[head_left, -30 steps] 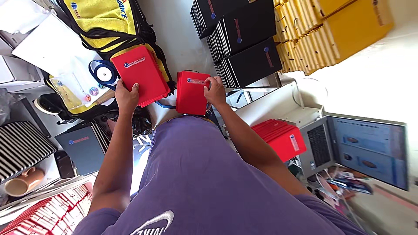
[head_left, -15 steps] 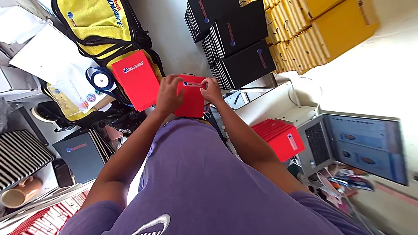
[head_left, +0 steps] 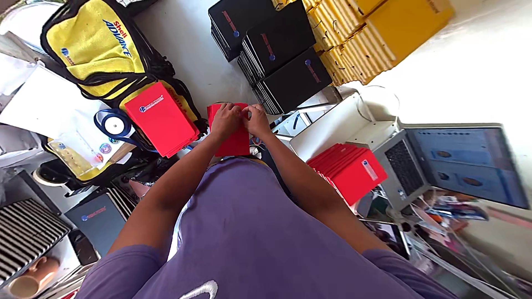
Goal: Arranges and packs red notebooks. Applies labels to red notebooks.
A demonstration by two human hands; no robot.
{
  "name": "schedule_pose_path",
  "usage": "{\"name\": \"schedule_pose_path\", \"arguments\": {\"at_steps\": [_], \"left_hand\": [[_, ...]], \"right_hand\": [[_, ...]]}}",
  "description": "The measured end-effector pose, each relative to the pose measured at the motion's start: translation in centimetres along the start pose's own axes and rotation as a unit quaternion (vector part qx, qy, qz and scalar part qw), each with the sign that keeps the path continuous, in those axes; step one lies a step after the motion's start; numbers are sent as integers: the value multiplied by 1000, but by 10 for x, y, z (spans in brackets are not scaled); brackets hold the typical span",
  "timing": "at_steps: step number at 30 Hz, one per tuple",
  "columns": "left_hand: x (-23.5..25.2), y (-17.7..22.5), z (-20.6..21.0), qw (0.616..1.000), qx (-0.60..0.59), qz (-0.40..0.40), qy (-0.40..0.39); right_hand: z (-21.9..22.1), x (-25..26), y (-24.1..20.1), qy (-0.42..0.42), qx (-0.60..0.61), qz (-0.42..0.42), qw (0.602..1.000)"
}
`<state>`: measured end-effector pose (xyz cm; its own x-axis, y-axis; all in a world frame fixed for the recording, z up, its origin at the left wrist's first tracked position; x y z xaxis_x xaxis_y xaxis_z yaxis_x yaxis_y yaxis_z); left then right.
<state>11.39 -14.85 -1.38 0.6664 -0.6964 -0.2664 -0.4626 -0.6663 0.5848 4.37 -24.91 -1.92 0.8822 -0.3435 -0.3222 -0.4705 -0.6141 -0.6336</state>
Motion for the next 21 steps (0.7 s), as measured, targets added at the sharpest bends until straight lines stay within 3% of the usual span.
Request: {"name": "schedule_pose_path", "arguments": {"at_steps": [4, 9, 17, 21], "left_hand": [[-4, -9, -11, 998, -31, -14, 47], [-14, -33, -48, 984, -116, -116, 66], [-19, -55, -108, 947, -221, -186, 142], [-3, -17, -114, 922, -374, -98, 26]], "right_hand": [[-4, -6, 1, 31, 43, -12, 998], [-9, -20, 9, 55, 88, -24, 994], [18, -41, 42, 0, 160, 48, 986], [23, -45, 36, -27, 160, 56, 985]]}}
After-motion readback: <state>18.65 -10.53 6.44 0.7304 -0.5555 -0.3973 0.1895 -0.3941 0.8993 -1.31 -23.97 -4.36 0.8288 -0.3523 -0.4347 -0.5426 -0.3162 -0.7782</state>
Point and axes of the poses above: each hand's wrist, its own x-axis towards the middle knuckle, its own z-axis out of the palm, y = z × x, the point moved 9 cm from there along x, towards the middle knuckle, and after that the axes turned 11 degrees about -z, right-handed, at the moved point
